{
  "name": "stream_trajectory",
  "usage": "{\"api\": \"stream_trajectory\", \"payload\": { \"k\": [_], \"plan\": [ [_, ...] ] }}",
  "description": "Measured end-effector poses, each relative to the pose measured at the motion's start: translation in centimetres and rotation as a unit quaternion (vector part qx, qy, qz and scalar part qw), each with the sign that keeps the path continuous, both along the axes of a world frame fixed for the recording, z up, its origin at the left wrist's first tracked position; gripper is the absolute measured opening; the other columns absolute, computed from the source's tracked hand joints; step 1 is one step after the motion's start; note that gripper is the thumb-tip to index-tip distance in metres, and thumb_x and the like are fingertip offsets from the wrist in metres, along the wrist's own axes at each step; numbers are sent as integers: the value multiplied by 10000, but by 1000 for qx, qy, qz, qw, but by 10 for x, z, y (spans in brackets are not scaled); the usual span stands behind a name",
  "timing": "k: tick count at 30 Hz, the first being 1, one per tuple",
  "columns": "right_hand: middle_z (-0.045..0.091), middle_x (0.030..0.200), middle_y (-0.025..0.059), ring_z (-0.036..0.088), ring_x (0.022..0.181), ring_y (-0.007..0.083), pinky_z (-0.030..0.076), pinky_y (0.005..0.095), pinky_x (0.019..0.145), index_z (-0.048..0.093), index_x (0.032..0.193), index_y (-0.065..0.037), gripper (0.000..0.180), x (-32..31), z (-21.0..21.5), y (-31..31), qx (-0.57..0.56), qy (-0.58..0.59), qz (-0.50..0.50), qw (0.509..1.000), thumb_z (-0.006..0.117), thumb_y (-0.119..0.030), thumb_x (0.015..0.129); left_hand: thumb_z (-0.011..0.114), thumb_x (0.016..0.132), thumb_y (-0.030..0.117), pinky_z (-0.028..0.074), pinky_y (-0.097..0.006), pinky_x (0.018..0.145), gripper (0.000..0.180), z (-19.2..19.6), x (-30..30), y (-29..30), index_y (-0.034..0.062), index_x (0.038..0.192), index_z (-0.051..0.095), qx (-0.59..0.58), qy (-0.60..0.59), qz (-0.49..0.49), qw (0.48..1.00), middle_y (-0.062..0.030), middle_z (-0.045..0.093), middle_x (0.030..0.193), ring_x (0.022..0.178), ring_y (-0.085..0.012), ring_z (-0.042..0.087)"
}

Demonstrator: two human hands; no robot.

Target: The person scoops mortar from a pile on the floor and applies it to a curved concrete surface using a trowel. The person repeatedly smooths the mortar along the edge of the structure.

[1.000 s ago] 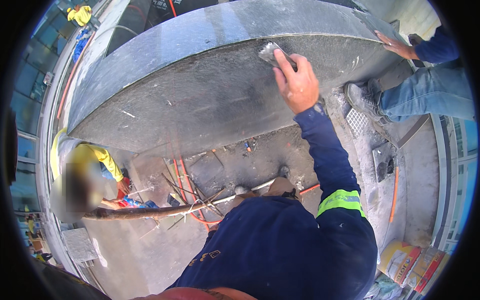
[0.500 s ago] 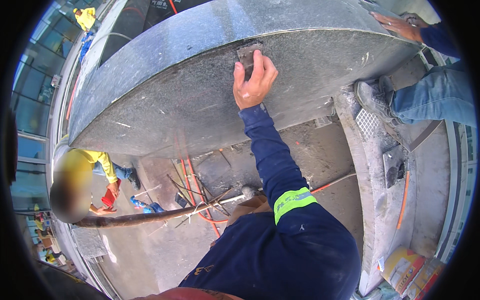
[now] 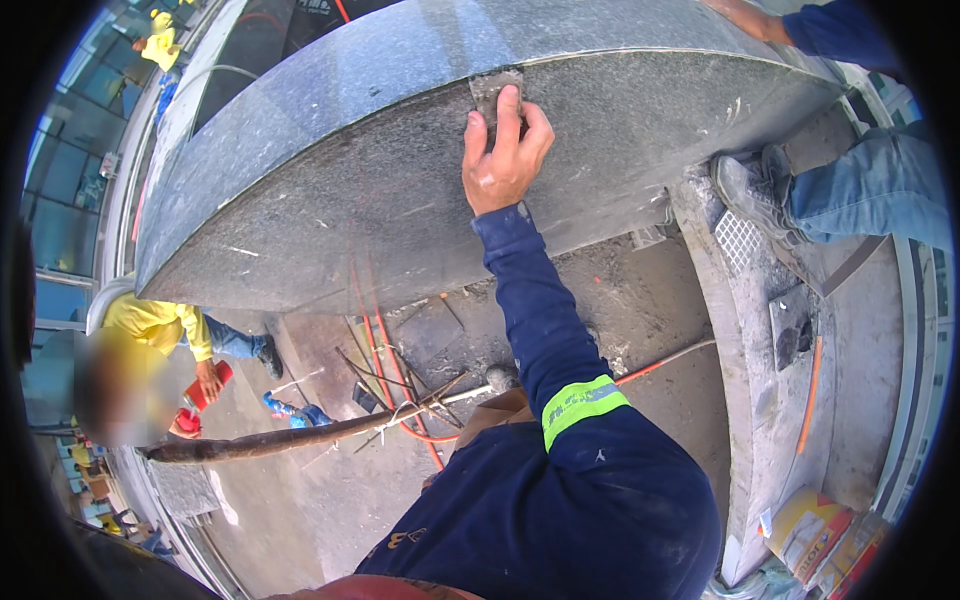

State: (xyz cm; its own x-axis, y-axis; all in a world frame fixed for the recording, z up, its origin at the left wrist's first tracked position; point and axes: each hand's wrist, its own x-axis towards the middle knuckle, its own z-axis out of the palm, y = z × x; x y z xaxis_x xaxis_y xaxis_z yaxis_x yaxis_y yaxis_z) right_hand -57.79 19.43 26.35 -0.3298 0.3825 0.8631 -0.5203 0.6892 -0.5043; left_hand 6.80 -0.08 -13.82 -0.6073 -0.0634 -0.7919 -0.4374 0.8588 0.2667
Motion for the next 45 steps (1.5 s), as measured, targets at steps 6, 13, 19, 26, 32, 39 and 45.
{"api": "stream_trajectory", "payload": {
  "k": [6,13,19,26,32,39,45],
  "plan": [
    [504,1055,189,569,863,340,493,437,719,593,1295,-42,486,43,22,23,35,-207,84,974,736,-141,841,514,876,423,518,-501,767,347,-7,-4,-8,118,923,673,19,-4,17,1000,-178,692,917,919,-380,668],
    [549,1002,130,611,671,202,522,339,532,589,1290,-24,450,75,60,80,-2,-223,140,965,705,-165,879,532,877,472,504,-471,828,392,-9,-49,-6,118,981,666,44,101,-16,994,-169,693,984,1000,-363,651],
    [591,958,88,562,543,107,440,266,441,522,1360,-28,497,81,105,64,-382,-346,374,771,627,-279,943,534,894,484,492,-454,888,441,-32,-41,0,131,1128,655,15,158,-2,987,-157,685,1097,1058,-334,639],
    [578,812,35,532,532,98,392,238,442,553,1358,-121,475,71,120,69,-360,-419,353,755,602,-342,939,511,914,453,493,-459,890,407,-45,-45,3,145,1137,657,30,141,16,989,-150,688,1107,1058,-332,640],
    [549,730,30,512,506,112,395,253,443,586,1311,-84,438,71,124,63,-384,-409,335,757,625,-285,924,491,931,425,493,-462,892,381,-61,-63,9,157,1144,658,55,144,29,988,-143,690,1115,1058,-329,641],
    [569,775,27,525,528,106,400,255,446,573,1335,-115,444,71,118,48,-381,-405,332,762,603,-300,933,476,945,378,500,-455,887,341,-70,-85,-3,181,1153,661,43,121,-1,992,-119,698,1103,1045,-319,646],
    [540,712,22,508,502,115,389,265,435,600,1284,-65,412,72,123,46,-413,-373,311,771,620,-260,921,512,915,283,501,-463,880,270,-66,-74,-13,175,1108,667,42,207,-20,977,-126,700,1058,1015,-333,650]
  ]
}}
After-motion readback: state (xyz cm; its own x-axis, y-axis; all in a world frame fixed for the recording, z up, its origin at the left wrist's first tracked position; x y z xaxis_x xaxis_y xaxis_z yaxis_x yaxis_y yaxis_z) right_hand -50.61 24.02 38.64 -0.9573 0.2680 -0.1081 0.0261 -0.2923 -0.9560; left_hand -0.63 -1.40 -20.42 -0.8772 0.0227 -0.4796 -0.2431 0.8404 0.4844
